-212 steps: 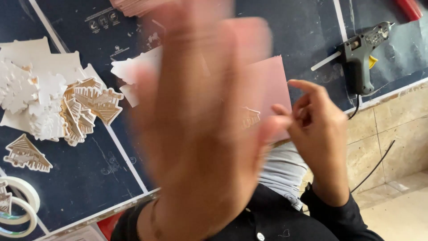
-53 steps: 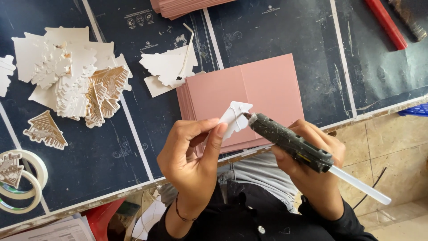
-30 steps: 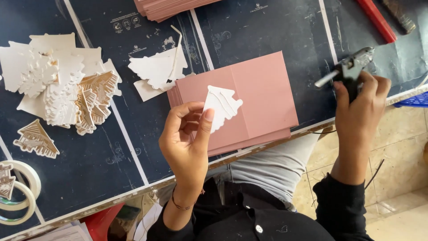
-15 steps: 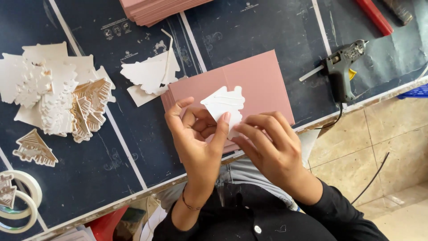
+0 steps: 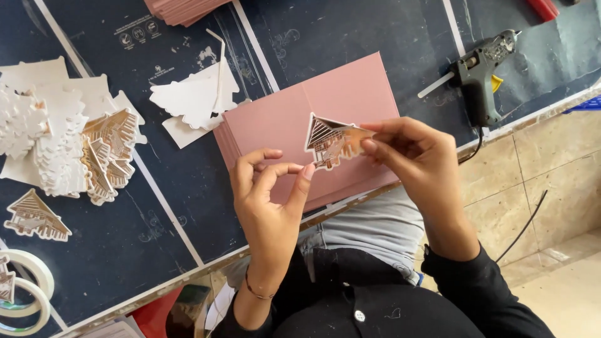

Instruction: Applying hot glue to decorative paper cutouts and precisely attaching them to the covers of pink folders as part of a manual assembly process.

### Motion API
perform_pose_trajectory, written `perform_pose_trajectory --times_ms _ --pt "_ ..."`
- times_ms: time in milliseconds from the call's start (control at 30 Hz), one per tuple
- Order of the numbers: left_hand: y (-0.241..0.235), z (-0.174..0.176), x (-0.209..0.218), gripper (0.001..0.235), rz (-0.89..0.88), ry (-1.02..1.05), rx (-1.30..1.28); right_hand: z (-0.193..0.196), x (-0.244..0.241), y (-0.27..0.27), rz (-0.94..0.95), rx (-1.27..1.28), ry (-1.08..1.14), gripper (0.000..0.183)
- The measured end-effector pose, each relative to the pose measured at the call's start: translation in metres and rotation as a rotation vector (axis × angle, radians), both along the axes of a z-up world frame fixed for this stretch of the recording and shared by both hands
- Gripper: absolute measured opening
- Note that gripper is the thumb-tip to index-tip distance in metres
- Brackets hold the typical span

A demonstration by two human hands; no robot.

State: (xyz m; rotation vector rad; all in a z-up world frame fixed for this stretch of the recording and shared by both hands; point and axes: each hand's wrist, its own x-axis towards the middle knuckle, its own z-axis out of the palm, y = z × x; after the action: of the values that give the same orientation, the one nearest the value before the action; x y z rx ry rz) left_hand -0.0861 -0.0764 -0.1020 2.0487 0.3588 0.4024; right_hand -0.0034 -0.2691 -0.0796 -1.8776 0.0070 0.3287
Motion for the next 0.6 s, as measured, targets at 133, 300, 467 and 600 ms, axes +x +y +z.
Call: perform_pose_trajectory --times_ms 133,300,467,600 --pt "0.0 -0.004 -0.001 0.014 0.001 0.025 0.038 -0.002 -0.001 0.006 0.016 -0.01 0.016 0.018" --pt "-0.001 -0.006 0.001 0.017 0.007 0.039 0.051 -0.007 0.001 0.008 0.067 -0.093 -0.095 0.016" --pt "-0.006 -0.007 0.004 0.019 0.03 0.051 0.085 -0.011 0.003 0.012 0.107 -0.22 -0.283 0.007" --pt "-0.008 -0.007 0.006 0.018 0.055 0.057 0.101 -0.011 0.002 0.017 0.103 -0.256 -0.349 0.008"
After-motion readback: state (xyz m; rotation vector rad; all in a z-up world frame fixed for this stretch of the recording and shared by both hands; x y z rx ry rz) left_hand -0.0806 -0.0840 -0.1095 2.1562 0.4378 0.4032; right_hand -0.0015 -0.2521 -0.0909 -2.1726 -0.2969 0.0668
